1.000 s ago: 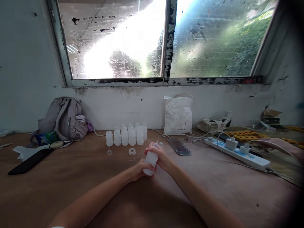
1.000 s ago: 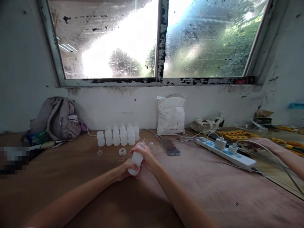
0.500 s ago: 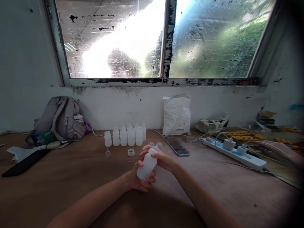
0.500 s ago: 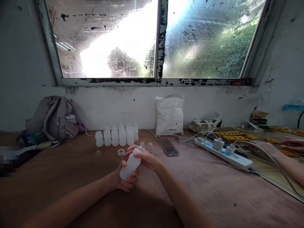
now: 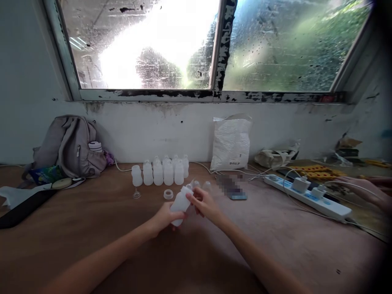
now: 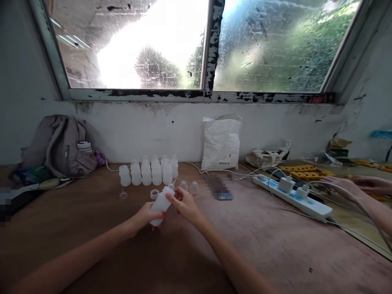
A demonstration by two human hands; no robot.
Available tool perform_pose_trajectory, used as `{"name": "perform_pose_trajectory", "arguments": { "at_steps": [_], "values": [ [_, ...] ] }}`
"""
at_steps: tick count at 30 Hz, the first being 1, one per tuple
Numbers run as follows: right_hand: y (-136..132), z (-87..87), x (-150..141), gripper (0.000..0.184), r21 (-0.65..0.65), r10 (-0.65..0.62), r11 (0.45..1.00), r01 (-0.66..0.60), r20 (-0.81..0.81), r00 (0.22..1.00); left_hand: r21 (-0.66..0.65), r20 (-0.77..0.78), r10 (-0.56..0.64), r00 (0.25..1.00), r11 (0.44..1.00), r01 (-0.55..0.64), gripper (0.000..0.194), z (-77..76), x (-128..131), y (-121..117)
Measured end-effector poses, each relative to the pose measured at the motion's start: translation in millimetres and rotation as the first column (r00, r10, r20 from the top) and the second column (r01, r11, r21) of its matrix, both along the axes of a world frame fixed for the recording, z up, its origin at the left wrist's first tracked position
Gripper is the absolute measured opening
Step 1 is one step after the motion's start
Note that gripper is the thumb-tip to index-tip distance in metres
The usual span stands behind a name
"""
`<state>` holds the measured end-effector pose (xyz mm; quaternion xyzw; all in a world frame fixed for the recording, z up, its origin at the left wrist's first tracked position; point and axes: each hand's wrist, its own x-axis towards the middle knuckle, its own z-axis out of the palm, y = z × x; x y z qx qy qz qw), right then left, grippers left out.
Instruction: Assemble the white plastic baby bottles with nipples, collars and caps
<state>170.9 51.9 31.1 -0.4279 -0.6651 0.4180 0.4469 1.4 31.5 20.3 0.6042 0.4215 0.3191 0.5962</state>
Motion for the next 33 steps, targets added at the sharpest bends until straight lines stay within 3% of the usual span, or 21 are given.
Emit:
{"name": "perform_pose_trajectory", "arguments": {
  "at_steps": [3, 7, 10, 12, 15, 17, 21, 25, 29, 33],
  "values": [
    [-2, -13.8, -8, 0.032, -0.097, 0.1, 0.99, -0.099, 0.004, 0.995, -0.045, -0.113, -0.078, 0.99, 0.996, 0.073, 0.03, 12.7, -26, -6],
    [11, -24.0, 0, 0.036, -0.254, 0.287, 0.923, -0.288, -0.042, 0.957, -0.135, -0.157, -0.134, 0.979, 0.984, 0.113, 0.034, 25.6, -49, -5],
    [23, -18.1, 5, 0.046, -0.336, 0.393, 0.847, -0.412, -0.127, 0.911, -0.157, -0.129, -0.104, 0.986, 0.984, 0.083, 0.044, 23.8, -52, 2],
    [28, -13.2, 4, 0.045, -0.301, 0.433, 0.839, -0.454, -0.137, 0.891, -0.178, -0.108, -0.065, 0.992, 0.983, 0.045, 0.051, 17.9, -49, 6],
    [33, -11.0, 0, 0.03, -0.164, 0.399, 0.897, -0.411, -0.101, 0.911, -0.24, -0.071, -0.045, 0.996, 0.97, 0.027, 0.054, 10.7, -41, 11],
    [35, -12.7, -2, 0.024, -0.14, 0.371, 0.913, -0.382, -0.102, 0.923, -0.27, -0.042, -0.054, 0.998, 0.962, 0.04, 0.059, 10.7, -39, 13],
    [42, -20.2, 2, 0.025, -0.242, 0.397, 0.872, -0.425, -0.156, 0.904, -0.323, -0.033, -0.058, 0.998, 0.946, 0.044, 0.062, 18.4, -37, 15],
    [48, -33.0, 7, 0.034, -0.319, 0.363, 0.829, -0.46, -0.319, 0.876, -0.337, -0.062, -0.046, 0.997, 0.941, 0.023, 0.055, 23.6, -35, 18],
    [50, -42.1, 6, 0.035, -0.339, 0.253, 0.859, -0.383, -0.369, 0.894, -0.399, -0.129, -0.047, 0.991, 0.917, -0.008, 0.054, 25.0, -35, 19],
    [48, -42.4, 3, 0.032, -0.319, 0.211, 0.896, -0.308, -0.302, 0.929, -0.417, -0.141, -0.139, 0.98, 0.906, 0.068, 0.046, 20.1, -39, 26]
  ]
}}
